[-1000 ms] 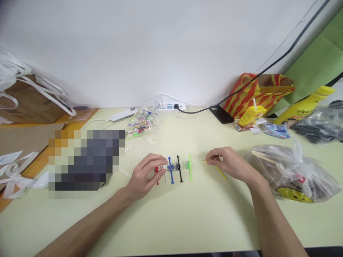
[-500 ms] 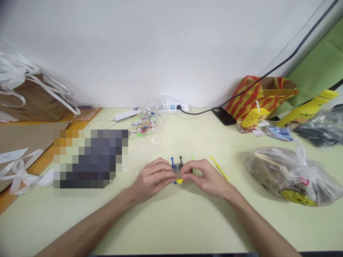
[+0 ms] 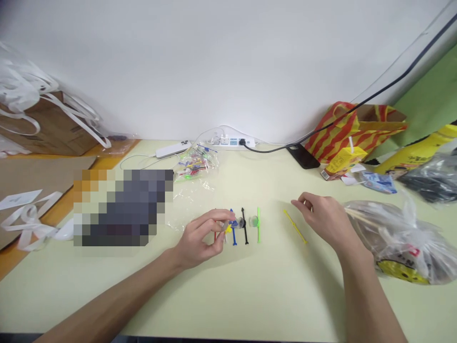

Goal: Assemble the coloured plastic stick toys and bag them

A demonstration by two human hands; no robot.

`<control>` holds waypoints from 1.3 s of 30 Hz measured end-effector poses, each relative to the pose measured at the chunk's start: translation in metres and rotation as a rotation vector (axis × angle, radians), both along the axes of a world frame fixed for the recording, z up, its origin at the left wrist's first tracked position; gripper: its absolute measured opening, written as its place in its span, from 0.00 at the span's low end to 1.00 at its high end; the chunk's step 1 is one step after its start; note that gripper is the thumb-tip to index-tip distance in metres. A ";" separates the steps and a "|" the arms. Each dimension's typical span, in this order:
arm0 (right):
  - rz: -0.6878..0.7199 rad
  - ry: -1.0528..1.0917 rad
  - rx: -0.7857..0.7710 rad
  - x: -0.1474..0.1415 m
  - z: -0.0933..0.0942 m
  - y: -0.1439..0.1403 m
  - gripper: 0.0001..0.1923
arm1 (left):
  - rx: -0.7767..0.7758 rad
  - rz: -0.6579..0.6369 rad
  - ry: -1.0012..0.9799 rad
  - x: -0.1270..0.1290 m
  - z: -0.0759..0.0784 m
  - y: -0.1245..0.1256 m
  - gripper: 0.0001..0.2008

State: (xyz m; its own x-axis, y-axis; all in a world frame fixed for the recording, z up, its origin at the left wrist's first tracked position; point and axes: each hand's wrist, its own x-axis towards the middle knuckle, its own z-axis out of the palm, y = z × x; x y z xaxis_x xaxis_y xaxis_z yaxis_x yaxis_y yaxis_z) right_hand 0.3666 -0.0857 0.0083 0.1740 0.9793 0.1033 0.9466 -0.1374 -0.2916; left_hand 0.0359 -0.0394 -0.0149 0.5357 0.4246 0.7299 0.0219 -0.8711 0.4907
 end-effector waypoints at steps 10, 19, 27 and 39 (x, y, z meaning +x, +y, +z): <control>0.113 0.197 -0.373 0.001 -0.011 0.001 0.13 | -0.007 0.019 0.009 0.000 -0.001 0.002 0.15; 0.156 0.431 -0.309 -0.022 -0.006 0.005 0.14 | -0.098 0.018 0.012 -0.002 0.000 0.002 0.14; 0.261 1.186 -0.194 -0.069 -0.007 0.006 0.15 | -0.178 0.043 -0.001 -0.002 0.000 0.001 0.13; 0.410 1.607 -0.270 -0.110 -0.022 -0.002 0.10 | -0.151 -0.037 -0.037 -0.001 0.001 -0.002 0.16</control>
State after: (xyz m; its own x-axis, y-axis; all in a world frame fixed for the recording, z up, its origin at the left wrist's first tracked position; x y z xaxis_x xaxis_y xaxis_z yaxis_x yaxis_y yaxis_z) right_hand 0.2571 -0.0874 -0.0136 -0.3246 0.9425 -0.0801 -0.2838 -0.1778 -0.9423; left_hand 0.0353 -0.0415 -0.0142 0.5271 0.5116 0.6785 -0.0289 -0.7872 0.6160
